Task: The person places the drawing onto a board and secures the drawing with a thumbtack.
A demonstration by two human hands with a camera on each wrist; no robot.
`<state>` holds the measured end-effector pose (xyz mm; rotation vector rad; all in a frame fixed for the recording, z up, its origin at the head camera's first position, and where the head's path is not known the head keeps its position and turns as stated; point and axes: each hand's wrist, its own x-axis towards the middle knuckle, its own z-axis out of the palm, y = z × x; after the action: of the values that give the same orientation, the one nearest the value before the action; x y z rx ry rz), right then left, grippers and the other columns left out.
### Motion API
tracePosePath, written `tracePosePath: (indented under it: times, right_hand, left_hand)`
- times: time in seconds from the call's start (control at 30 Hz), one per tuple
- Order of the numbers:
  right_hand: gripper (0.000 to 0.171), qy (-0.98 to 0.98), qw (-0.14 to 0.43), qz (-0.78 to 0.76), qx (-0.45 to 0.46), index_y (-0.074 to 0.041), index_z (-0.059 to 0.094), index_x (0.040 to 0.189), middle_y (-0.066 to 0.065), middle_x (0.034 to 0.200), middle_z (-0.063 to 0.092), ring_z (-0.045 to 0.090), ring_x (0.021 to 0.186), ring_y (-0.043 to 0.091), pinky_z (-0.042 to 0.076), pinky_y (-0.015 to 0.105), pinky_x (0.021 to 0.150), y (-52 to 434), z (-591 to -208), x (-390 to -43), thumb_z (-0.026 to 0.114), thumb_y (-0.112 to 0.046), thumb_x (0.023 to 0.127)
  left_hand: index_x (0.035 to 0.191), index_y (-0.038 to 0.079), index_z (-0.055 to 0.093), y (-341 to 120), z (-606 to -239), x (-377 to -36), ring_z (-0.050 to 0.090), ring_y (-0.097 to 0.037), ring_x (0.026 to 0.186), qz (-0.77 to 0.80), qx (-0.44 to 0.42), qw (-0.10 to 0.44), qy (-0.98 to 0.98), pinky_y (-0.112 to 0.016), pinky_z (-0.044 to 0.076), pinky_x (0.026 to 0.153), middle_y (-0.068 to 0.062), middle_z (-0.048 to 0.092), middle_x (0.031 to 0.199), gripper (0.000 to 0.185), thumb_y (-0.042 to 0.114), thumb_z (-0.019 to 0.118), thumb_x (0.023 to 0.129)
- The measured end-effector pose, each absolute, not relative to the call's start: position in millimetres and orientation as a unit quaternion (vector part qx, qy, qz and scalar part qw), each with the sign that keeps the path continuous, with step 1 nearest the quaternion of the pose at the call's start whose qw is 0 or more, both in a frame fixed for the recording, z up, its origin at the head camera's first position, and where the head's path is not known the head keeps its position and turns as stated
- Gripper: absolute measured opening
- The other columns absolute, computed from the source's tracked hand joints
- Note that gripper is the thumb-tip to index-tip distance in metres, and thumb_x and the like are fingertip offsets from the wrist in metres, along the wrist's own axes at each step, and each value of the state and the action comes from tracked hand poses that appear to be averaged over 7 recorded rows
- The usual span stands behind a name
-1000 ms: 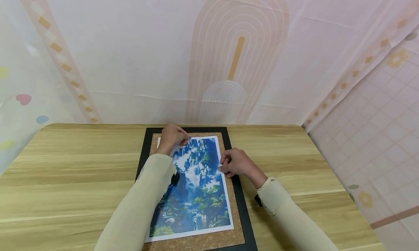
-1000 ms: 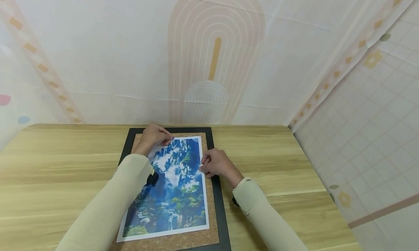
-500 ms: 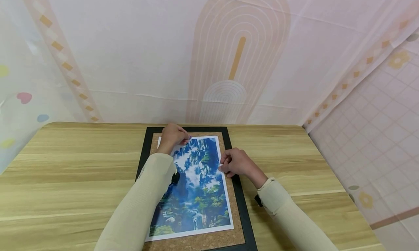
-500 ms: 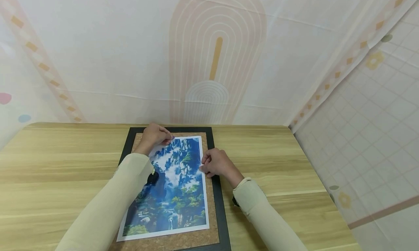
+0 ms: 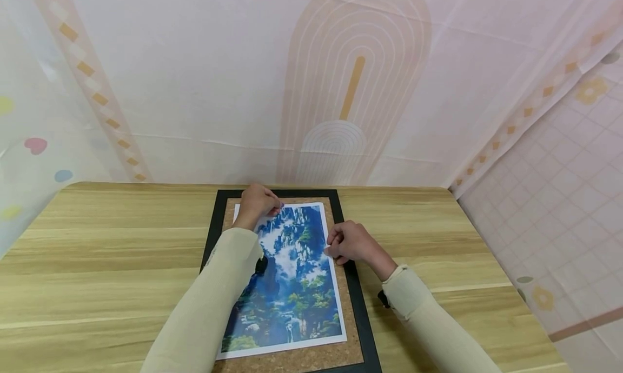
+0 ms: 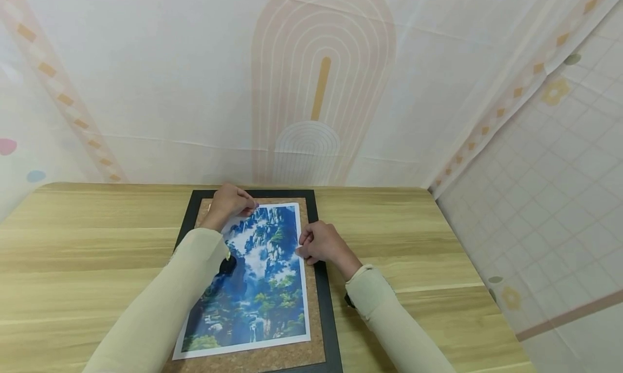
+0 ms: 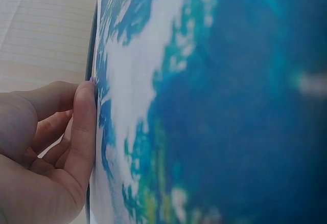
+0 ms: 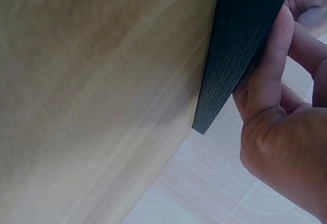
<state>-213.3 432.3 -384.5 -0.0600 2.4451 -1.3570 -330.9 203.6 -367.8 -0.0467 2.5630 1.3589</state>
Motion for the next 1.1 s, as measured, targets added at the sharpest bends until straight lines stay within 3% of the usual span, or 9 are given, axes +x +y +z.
tracePosePath:
  times: [1.1]
  right_hand:
    - [0.01, 0.861, 0.169, -0.479, -0.017, -0.002, 0.065, 0.09, 0.01, 0.08, 0.063, 0.068, 0.061, 0.02, 0.06, 0.031, 0.058, 431.5, -384.1, -214.0, 0.075, -0.001, 0.091]
  left_hand:
    - [0.095, -0.006, 0.076, 204.9, -365.5, -333.7, 0.066, -0.016, 0.063, 0.445, -0.022, 0.125, 0.886, -0.024, 0.058, 0.065, -0.019, 0.072, 0.09, 0.013, 0.005, 0.07, 0.095]
